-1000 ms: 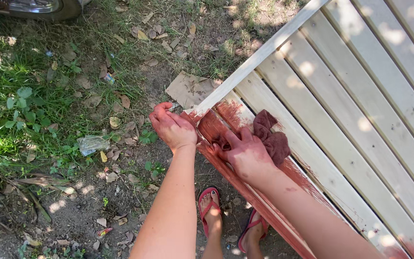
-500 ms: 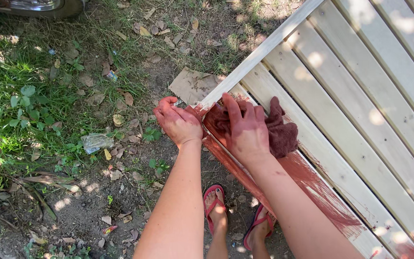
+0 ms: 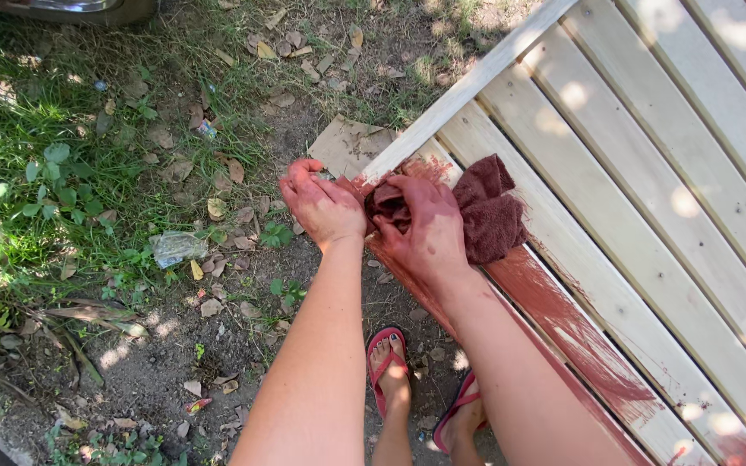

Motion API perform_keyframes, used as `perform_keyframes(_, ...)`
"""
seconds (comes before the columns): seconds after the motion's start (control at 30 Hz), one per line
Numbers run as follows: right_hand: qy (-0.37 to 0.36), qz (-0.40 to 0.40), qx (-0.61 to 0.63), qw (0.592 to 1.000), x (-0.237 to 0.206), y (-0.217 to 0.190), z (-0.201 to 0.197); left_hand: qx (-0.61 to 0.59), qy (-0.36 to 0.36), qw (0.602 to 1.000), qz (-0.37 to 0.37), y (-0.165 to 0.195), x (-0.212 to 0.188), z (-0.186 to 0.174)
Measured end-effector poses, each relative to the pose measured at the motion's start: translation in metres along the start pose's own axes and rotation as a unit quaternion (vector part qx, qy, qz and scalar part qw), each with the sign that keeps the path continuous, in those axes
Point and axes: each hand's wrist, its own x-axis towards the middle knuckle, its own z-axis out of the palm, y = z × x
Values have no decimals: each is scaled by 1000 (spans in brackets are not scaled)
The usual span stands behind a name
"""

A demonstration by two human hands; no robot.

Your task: The person applies red wood stain to the slats of a wooden bench using a cloth, wiping the stain across the bare planks and working section by section. They occasionally reposition the bench and dip the cloth into a stain container while continuing to coat the wood.

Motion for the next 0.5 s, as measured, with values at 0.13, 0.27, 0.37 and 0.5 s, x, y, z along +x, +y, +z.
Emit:
perform_keyframes(0.13,-47,-10,-83,995,-4,4,-4,32,-27,996,-81,0,3,1)
perform_keyframes(0.27,-27,-80,-80,993,-14,10,-20,106,-60,980,-159,4,4,-8)
perform_keyframes(0.37,-109,-27,-77,991,-27,17,-35,135,-27,980,-141,7,-12,-21)
perform_keyframes(0.5,-182,-25,-114,976,-63,37,-62,133,-18,978,-158,11,-55,-44)
